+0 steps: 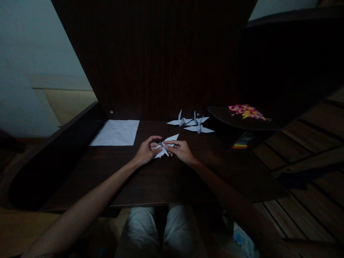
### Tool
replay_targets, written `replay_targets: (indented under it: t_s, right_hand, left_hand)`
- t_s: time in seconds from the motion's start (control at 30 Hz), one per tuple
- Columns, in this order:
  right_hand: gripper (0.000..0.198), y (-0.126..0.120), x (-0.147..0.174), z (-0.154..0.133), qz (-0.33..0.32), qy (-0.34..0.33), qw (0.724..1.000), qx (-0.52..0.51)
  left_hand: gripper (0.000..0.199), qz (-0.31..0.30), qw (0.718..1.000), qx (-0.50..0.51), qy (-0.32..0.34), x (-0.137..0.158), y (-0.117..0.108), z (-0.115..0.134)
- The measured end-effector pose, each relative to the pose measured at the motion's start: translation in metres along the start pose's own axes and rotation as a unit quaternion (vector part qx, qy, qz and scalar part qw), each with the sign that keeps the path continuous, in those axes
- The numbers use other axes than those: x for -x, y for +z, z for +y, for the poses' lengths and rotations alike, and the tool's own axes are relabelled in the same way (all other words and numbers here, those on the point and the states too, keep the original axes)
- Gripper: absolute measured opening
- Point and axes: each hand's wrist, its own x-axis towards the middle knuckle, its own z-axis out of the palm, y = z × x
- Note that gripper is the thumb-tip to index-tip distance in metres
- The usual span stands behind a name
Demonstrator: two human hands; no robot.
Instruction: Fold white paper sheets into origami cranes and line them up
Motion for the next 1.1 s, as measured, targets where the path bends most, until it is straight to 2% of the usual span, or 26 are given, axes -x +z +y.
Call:
replay_targets:
  t_s: [0.37,0.8,1.1]
  right_hand:
    - [0.038,-0.0027,0.0008,-0.0004,0.045,-0.013,0.998,0.036]
    - [0.037,-0.0036,-0.0005,-0.0040,0.093,0.013,0.995,-0.027]
    - [0.041,-0.0051,-0.0014,-0.0044,0.114,0.032,0.991,-0.056]
  left_hand:
    - [0.050,0.004,0.999,-0.023,0.029,0.0009,0.0026,0.0028]
    - [0.052,-0.001,0.999,-0.022,0.044,0.0001,0.0020,0.0016]
    - [0.040,-0.007,0.998,-0.019,0.052,-0.0009,0.0008,0.0007]
